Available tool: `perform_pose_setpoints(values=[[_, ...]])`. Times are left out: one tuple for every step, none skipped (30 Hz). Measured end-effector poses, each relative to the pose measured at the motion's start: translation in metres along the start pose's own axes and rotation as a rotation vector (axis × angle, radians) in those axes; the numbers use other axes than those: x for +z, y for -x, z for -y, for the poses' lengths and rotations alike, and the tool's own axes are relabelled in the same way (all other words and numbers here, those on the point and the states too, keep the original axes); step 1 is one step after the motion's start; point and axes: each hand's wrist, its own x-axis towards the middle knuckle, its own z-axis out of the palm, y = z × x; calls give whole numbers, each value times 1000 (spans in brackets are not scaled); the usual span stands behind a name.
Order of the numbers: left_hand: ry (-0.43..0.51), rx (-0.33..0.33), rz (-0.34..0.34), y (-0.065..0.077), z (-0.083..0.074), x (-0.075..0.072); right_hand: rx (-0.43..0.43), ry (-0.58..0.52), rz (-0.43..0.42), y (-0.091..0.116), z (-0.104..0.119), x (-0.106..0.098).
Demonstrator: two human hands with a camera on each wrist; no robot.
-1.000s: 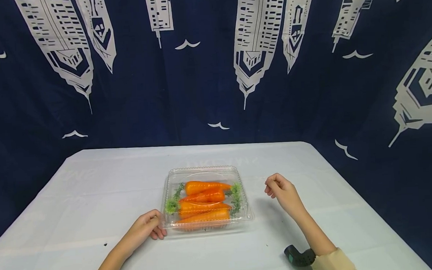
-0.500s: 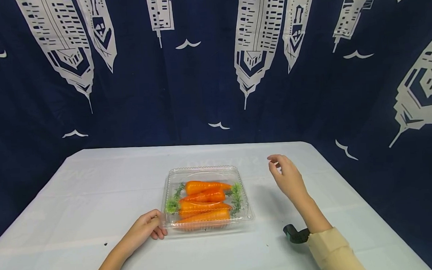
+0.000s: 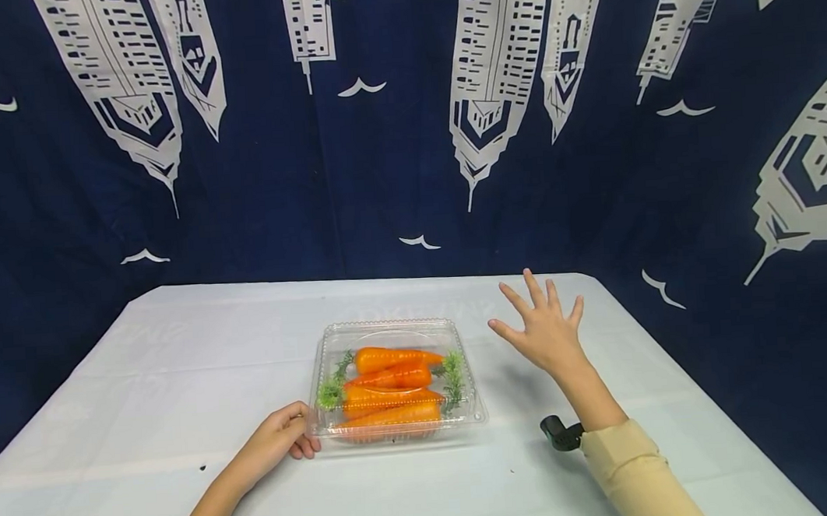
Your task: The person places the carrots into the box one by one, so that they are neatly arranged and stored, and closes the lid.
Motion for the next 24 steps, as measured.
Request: perform_pose_setpoints(values=[[-2, 2, 2, 0, 0, 0, 1, 10, 19, 0, 0, 0], [-1, -2, 3, 0, -1, 0, 3, 21, 40, 0, 0, 1], [-1, -6, 4, 0, -1, 0, 4, 30, 58, 1, 0, 1], [-3, -5, 7, 0, -1, 0, 6, 34, 72, 1, -1, 1], [-5, -10, 7, 1, -1, 0, 8, 38, 85, 2, 0, 1], [-10, -14, 6, 1, 0, 0, 9, 41, 98, 2, 0, 2], [-12, -19, 4, 1, 0, 0, 9, 42, 106, 2, 0, 2], [-15, -25, 1, 1, 0, 0, 7, 43, 113, 3, 0, 3], [-18, -25, 0, 1, 0, 0, 7, 42, 118, 3, 0, 3], [-21, -22, 0, 1, 1, -1, 8, 44, 124, 4, 0, 4], [-21, -23, -2, 1, 1, -1, 10, 47, 131, 4, 1, 4], [-17, -25, -3, 1, 1, -1, 11, 47, 135, 4, 1, 4], [-11, -28, -3, 0, 1, -1, 12, 47, 140, 4, 1, 4], [-7, -24, -1, 0, 1, -1, 12, 49, 145, 4, 1, 4], [-1, -21, -1, 0, 2, -2, 13, 47, 152, 4, 1, 4], [1, -20, -3, 0, 2, -2, 13, 48, 158, 3, 1, 4], [3, -26, -5, -1, 3, -2, 12, 47, 163, 3, 2, 4], [8, -30, -9, -1, 3, -2, 12, 46, 167, 3, 2, 4], [10, -27, -10, -2, 3, -3, 12, 44, 170, 3, 2, 4], [10, -26, -12, -2, 2, -3, 12, 43, 173, 3, 2, 4], [13, -33, -15, -3, 2, -3, 13, 41, 177, 3, 1, 4], [16, -42, -16, -4, 1, -4, 14, 41, 180, 4, 1, 5], [27, -52, -16, -4, -1, -5, 17, 39, 182, 4, 0, 5], [45, -62, -18, -5, -2, -6, 20, 36, 185, 4, 0, 5]])
